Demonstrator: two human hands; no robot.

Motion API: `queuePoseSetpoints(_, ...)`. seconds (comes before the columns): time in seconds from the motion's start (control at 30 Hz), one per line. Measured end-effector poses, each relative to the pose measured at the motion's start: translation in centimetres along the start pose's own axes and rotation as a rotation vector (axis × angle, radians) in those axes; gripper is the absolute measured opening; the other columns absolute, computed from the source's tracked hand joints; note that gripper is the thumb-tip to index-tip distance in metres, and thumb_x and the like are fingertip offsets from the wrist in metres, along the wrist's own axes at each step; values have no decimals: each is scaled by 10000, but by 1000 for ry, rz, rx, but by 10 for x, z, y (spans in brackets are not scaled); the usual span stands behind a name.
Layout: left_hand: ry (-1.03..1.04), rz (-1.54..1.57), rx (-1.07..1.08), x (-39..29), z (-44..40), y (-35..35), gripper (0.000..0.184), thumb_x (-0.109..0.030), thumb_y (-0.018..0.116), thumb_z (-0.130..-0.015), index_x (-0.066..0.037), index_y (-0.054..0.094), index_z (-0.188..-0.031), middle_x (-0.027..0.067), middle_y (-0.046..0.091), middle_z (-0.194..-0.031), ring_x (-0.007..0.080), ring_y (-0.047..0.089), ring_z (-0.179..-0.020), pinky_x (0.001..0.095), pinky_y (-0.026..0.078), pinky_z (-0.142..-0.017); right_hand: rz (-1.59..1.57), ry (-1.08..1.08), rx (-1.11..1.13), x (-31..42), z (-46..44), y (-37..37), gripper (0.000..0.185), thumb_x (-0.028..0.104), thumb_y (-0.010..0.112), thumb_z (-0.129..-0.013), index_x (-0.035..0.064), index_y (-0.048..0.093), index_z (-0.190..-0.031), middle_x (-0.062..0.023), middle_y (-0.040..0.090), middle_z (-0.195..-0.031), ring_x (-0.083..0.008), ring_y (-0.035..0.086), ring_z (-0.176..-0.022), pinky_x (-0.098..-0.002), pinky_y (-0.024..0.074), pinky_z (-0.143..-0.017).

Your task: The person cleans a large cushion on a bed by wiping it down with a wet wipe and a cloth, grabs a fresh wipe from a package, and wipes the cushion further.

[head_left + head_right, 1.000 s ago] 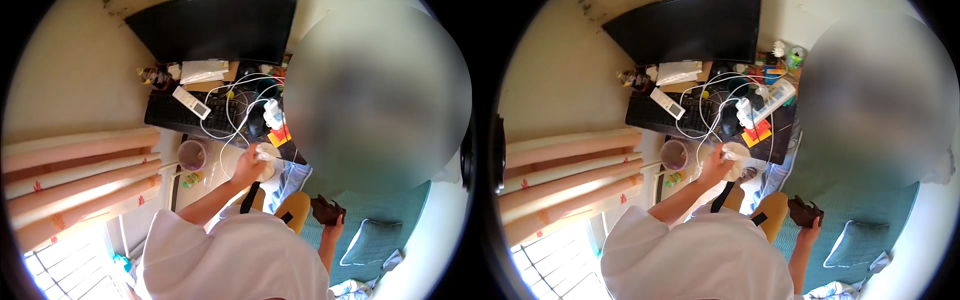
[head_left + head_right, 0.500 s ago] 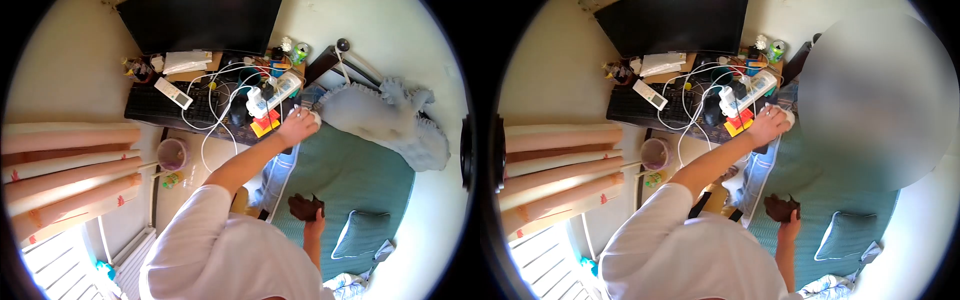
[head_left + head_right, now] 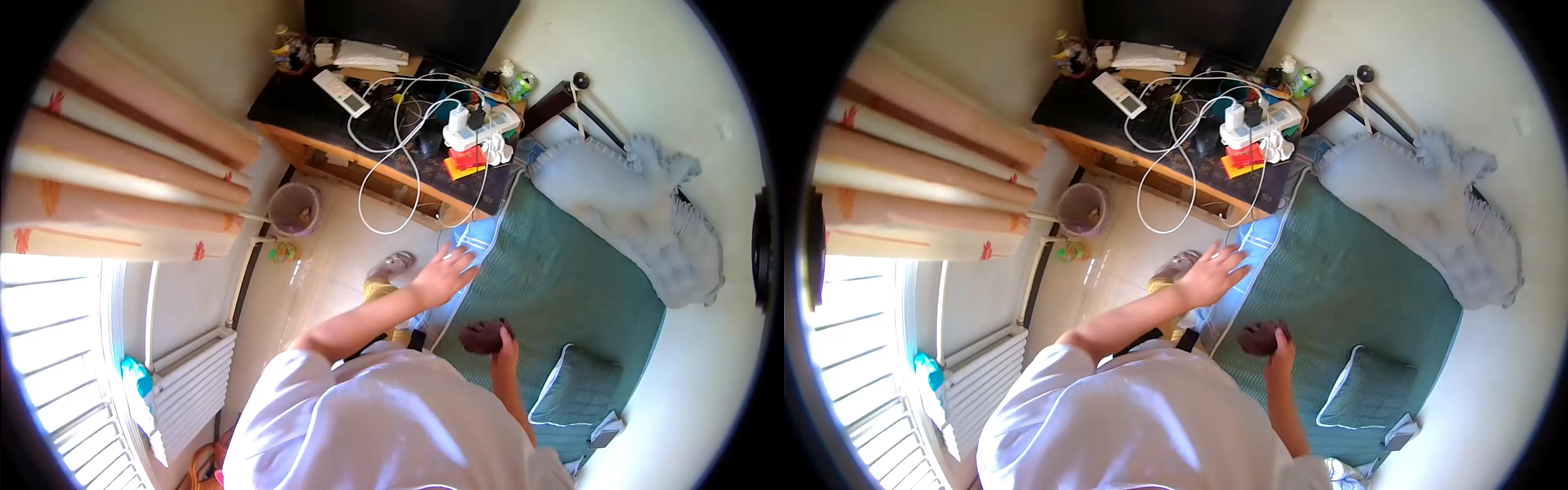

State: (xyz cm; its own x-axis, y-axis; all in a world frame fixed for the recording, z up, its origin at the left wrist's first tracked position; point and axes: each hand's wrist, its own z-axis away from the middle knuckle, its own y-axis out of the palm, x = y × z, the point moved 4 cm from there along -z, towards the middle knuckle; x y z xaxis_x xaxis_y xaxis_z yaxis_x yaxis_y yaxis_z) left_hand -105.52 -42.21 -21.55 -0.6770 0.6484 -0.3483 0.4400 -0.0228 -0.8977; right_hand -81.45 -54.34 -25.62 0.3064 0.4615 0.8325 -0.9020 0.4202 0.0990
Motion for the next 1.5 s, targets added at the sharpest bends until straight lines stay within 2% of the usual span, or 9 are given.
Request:
queuePoseSetpoints(0.1, -459, 222, 564, 7, 122, 19, 561, -166, 631, -756, -106, 473, -1291, 131, 452, -1308, 311, 425, -1230, 444, 325, -1037, 120, 77, 132, -1, -24, 41, 336, 163, 578, -882, -46, 570, -1145, -93, 619, -1091, -196, 589, -990, -307, 439, -899)
queuePoseSetpoints(0.23, -934, 507, 446, 17, 207, -9, 631, -198, 686, -738, -101, 442, -1312, 158, 486, -1266, 338, 511, -1137, 401, 415, -962, 344, 60, 503, -1, -25, 138, 272, 194, 608, -885, -2, 617, -1075, -28, 632, -983, -113, 577, -888, -260, 438, -831)
queuePoseSetpoints(0.4, -926, 803, -271, 20, 233, -48, 699, -206, 703, -752, -61, 381, -1354, 190, 531, -1217, 329, 568, -1062, 393, 464, -916, 765, 24, 894, -47, 7, 228, 257, 224, 593, -909, -5, 624, -1019, 2, 602, -895, -83, 544, -857, -232, 417, -792)
queuePoseSetpoints(0.6, -1156, 607, -454, 31, 362, -71, 501, -164, 678, -768, -68, 510, -1231, 144, 585, -1099, 295, 588, -1012, 391, 489, -840, 1313, -866, 1405, -73, 112, 345, 307, 180, 566, -851, -26, 592, -1078, -240, 417, -1276, -430, 444, -1132, -438, 371, -954)
queuePoseSetpoints(0.87, -1670, -289, -1154, -28, 635, -226, 131, -159, 651, -765, -93, 670, -876, 81, 646, -851, 257, 622, -786, 367, 492, -681, 1162, -152, 1760, -139, 238, 477, 317, 181, 488, -850, -4, 642, -1057, -105, 668, -999, -192, 616, -932, -310, 452, -839)
queuePoseSetpoints(1.03, -1840, -984, -980, -79, 765, -321, 385, -160, 757, -668, -139, 629, -1030, 77, 571, -967, 305, 539, -899, 398, 436, -830, 1754, -1205, 1734, -160, 354, 523, 398, 431, 564, -851, 53, 681, -900, -159, 661, -855, -329, 632, -817, -413, 491, -696)
queuePoseSetpoints(1.23, -2190, -580, -449, -74, 878, -354, 576, -358, 768, -677, -162, 550, -1173, 117, 659, -847, 313, 645, -829, 426, 501, -703, 1078, -1503, 2086, -198, 486, 559, 285, 232, 669, -797, 103, 620, -1047, -79, 585, -993, -282, 639, -714, -372, 518, -628)
queuePoseSetpoints(1.37, -2135, -647, -485, -67, 892, -355, 538, -373, 709, -752, -124, 512, -1186, 128, 667, -770, 329, 651, -771, 442, 498, -663, 936, -1643, 2208, -228, 562, 573, 336, 212, 654, -799, 125, 586, -1117, -75, 564, -1011, -277, 635, -713, -377, 519, -611)
queuePoseSetpoints(1.5, -1909, -314, -1251, -50, 911, -334, 355, -213, 625, -851, -43, 450, -1109, 138, 675, -838, 344, 646, -803, 421, 494, -687, 876, -1780, 2265, -269, 617, 578, 399, 201, 648, -798, 134, 549, -1178, -119, 530, -1163, -292, 641, -812, -392, 520, -660)
